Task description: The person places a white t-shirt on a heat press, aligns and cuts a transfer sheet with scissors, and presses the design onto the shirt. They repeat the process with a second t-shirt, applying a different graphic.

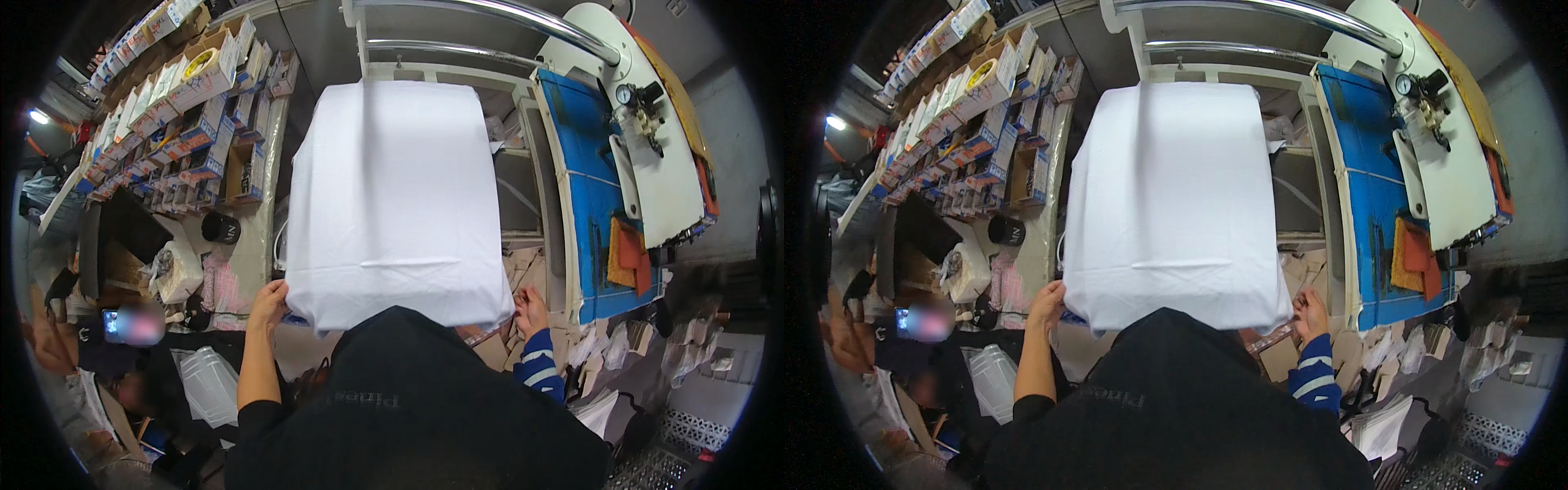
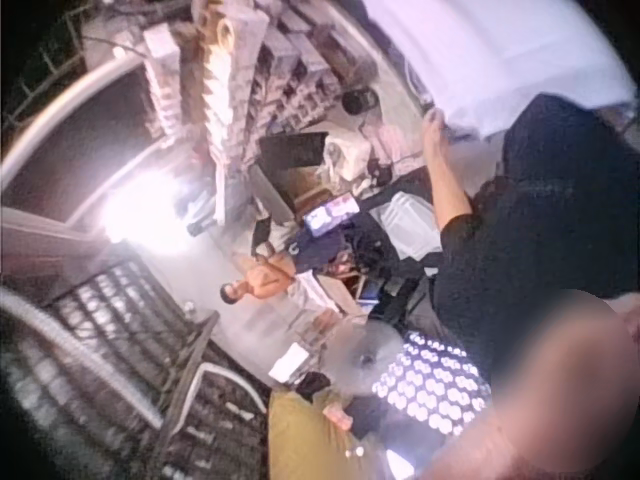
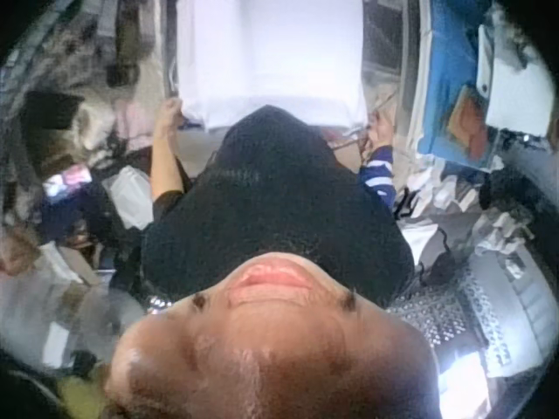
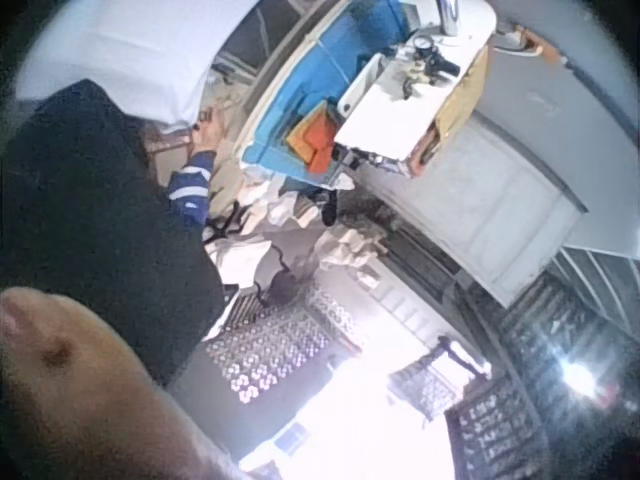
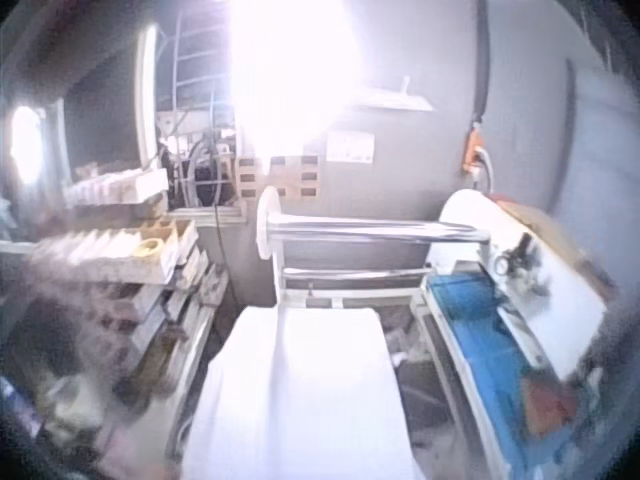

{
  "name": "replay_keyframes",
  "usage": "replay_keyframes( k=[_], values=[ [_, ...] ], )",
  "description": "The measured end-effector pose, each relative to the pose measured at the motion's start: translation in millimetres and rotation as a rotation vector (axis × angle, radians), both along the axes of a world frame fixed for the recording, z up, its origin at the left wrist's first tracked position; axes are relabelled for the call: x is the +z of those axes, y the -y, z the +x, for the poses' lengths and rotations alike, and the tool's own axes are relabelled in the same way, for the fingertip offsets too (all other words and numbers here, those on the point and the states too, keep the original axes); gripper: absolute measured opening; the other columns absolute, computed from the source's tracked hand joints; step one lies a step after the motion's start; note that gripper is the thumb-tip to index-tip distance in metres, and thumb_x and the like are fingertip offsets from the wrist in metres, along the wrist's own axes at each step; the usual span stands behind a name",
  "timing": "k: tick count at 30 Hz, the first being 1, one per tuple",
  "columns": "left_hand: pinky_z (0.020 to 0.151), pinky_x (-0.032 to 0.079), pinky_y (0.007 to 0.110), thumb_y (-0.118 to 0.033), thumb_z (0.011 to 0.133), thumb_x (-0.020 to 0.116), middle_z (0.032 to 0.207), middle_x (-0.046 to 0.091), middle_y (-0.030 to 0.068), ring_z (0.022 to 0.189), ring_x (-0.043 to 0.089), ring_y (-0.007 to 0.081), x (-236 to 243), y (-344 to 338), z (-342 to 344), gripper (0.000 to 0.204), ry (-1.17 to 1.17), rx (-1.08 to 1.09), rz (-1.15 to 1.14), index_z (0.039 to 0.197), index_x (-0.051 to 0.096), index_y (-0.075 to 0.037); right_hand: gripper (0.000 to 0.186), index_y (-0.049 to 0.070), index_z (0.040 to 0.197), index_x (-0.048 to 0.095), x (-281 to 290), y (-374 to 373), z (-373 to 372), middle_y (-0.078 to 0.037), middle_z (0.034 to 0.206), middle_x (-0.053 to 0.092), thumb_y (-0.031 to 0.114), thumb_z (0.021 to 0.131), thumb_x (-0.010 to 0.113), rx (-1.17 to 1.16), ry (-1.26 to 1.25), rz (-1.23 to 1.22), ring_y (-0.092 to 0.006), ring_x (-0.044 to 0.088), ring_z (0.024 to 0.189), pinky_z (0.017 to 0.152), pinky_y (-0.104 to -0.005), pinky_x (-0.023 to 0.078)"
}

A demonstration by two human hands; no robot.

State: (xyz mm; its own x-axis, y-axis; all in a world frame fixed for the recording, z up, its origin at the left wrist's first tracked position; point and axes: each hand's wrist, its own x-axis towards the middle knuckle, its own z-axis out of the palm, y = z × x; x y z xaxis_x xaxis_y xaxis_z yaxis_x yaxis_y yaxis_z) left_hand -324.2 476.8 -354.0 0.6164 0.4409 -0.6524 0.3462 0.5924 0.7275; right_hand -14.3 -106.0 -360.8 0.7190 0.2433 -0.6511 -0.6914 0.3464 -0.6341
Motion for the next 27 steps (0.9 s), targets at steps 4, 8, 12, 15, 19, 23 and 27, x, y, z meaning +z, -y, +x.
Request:
replay_keyframes(
  k=[4, 8, 12, 15, 19, 23, 27],
  values=[
    [0.088, 0.057, 0.038, -0.028, 0.1, 0.066, 0.109, 0.071, 0.0064, 0.097, 0.068, 0.0184, 0.6, -0.8, 17.5, 0.037, 0.142, -0.095, -0.149, 0.123, 0.062, 0.001, 0.043, 0.004, 0.127, 0.06, -33.3, -14.4, 12.2, -0.008, 0.11, 0.065, 0.038, 0.102, 0.061, 0.377, -0.107, -0.094, -0.0184, 0.064, 0.09, 0.077, -0.0331, 0.053],
    [0.094, 0.054, 0.038, -0.037, 0.101, 0.062, 0.121, 0.069, 0.0075, 0.111, 0.066, 0.0189, -1.3, -4.4, 6.4, 0.042, 0.261, -0.02, -0.124, 0.125, 0.061, -0.003, 0.046, 0.002, 0.137, 0.054, -9.1, -37.6, 20.2, -0.014, 0.138, 0.059, 0.028, 0.1, 0.064, 0.291, 0.021, 0.047, -0.0273, 0.063, 0.116, 0.099, -0.0434, 0.052],
    [0.084, 0.057, 0.036, -0.033, 0.1, 0.067, 0.114, 0.071, 0.0073, 0.1, 0.068, 0.0169, 4.5, 8.2, 15.7, 0.035, 0.166, -0.055, -0.126, 0.117, 0.063, -0.003, 0.052, 0.002, 0.139, 0.055, 6.0, -21.5, 7.3, -0.016, 0.142, 0.057, 0.022, 0.093, 0.069, -0.009, 0.064, 0.267, -0.0347, 0.05, 0.134, 0.117, -0.0524, 0.034],
    [0.085, 0.057, 0.037, -0.032, 0.1, 0.067, 0.113, 0.071, 0.007, 0.1, 0.067, 0.0169, -16.5, -0.3, -13.9, 0.033, 0.183, -0.062, -0.082, 0.116, 0.065, -0.003, 0.05, 0.004, 0.138, 0.056, 15.7, -7.5, -6.0, -0.015, 0.143, 0.057, 0.022, 0.093, 0.069, -0.112, 0.068, 0.277, -0.0355, 0.05, 0.134, 0.116, -0.0535, 0.035],
    [0.089, 0.056, 0.038, -0.027, 0.101, 0.065, 0.114, 0.071, 0.0075, 0.101, 0.067, 0.0176, -4.7, 7.8, -22.0, 0.029, 0.11, -0.073, -0.08, 0.116, 0.064, -0.002, 0.049, 0.005, 0.138, 0.057, 7.8, 13.9, -19.8, -0.016, 0.142, 0.057, 0.021, 0.093, 0.068, -0.106, 0.177, 0.298, -0.0355, 0.051, 0.132, 0.115, -0.0524, 0.037],
    [0.094, 0.054, 0.039, -0.023, 0.102, 0.063, 0.116, 0.07, 0.0084, 0.104, 0.067, 0.0187, 1.2, 22.7, -20.1, 0.029, 0.246, 0.041, -0.141, 0.12, 0.062, 0.0, 0.034, 0.002, 0.125, 0.06, 17.6, -4.5, -5.6, -0.018, 0.13, 0.063, 0.022, 0.098, 0.064, -0.011, 0.091, 0.124, -0.0334, 0.057, 0.125, 0.111, -0.0493, 0.042],
    [0.091, 0.054, 0.036, -0.017, 0.103, 0.058, 0.115, 0.069, 0.0094, 0.102, 0.067, 0.0193, -0.1, 29.4, -7.0, 0.029, 0.023, 0.023, 0.032, 0.124, 0.06, 0.003, 0.048, -0.003, 0.136, 0.054, 25.8, -20.5, 7.3, -0.018, 0.134, 0.062, 0.029, 0.102, 0.06, 0.118, 0.075, -0.106, -0.0322, 0.06, 0.123, 0.107, -0.0458, 0.047]
  ],
)
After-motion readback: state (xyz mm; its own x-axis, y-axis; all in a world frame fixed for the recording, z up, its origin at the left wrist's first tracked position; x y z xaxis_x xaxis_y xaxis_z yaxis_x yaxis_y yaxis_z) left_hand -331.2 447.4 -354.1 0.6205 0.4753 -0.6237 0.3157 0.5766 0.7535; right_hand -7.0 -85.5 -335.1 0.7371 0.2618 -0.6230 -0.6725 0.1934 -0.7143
